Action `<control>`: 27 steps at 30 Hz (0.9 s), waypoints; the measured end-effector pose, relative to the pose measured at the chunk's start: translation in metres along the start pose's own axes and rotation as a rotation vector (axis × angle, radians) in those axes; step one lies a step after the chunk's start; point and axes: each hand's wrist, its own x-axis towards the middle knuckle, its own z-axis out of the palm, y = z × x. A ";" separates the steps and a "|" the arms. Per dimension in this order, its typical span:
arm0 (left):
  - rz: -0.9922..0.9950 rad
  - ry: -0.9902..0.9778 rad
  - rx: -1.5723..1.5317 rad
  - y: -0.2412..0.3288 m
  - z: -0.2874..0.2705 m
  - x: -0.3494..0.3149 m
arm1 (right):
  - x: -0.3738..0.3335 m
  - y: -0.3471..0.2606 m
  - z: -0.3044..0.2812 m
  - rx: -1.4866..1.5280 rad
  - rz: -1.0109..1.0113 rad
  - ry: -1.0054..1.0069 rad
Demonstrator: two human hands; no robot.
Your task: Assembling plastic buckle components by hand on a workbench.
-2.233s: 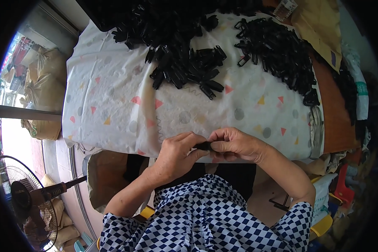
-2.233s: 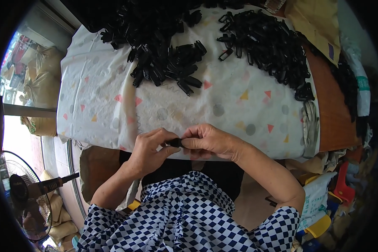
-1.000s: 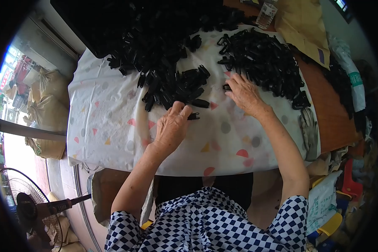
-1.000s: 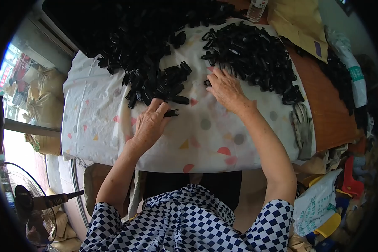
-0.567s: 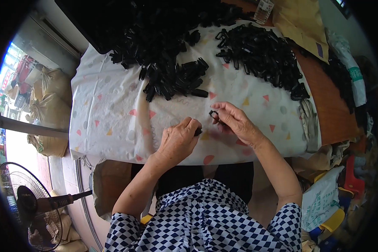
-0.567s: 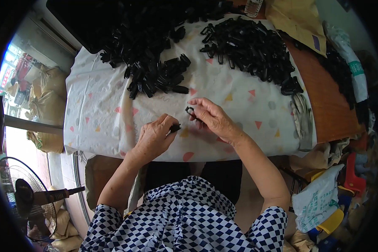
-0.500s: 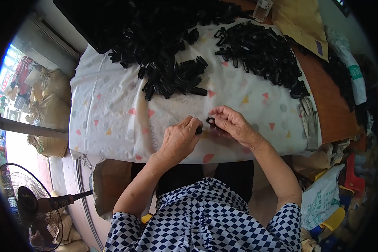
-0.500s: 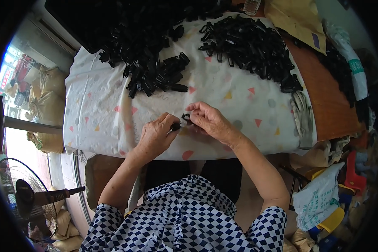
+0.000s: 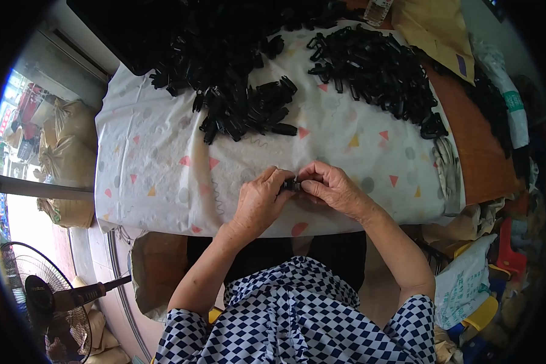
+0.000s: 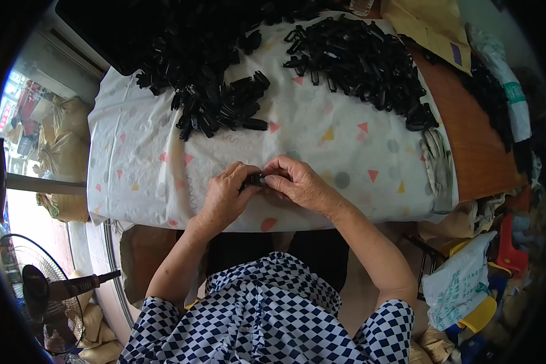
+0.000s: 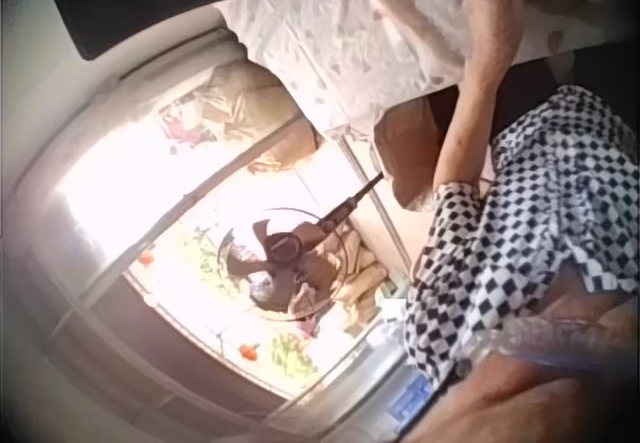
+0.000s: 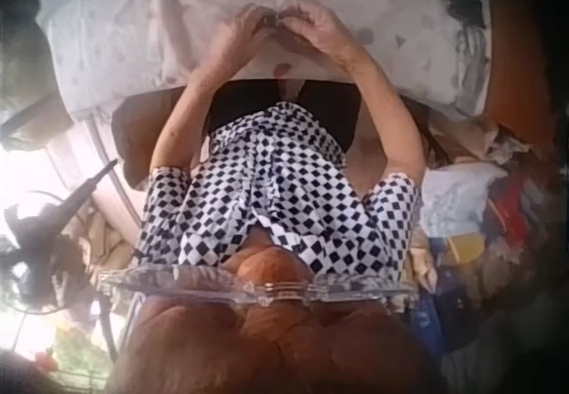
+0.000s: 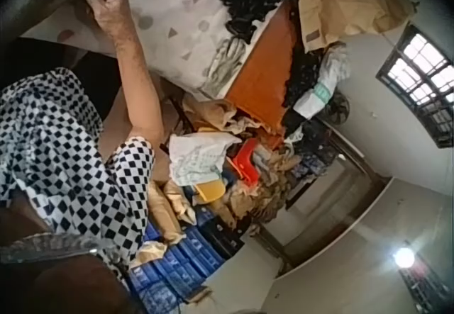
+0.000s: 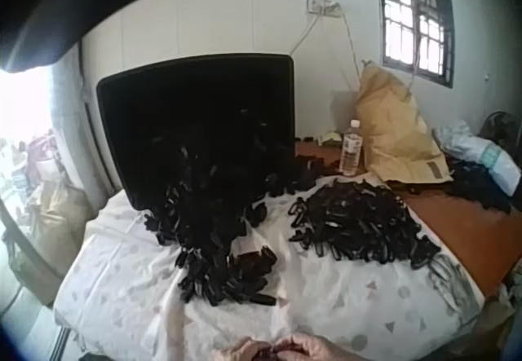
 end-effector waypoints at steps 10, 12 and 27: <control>-0.023 0.002 -0.065 -0.003 0.002 -0.004 | 0.001 -0.002 -0.003 0.146 0.102 0.032; -0.028 0.001 -0.070 -0.003 0.003 -0.004 | 0.002 -0.002 -0.005 0.163 0.124 0.033; 0.245 0.087 0.112 -0.006 -0.005 -0.028 | -0.003 -0.024 0.011 -0.258 0.246 0.045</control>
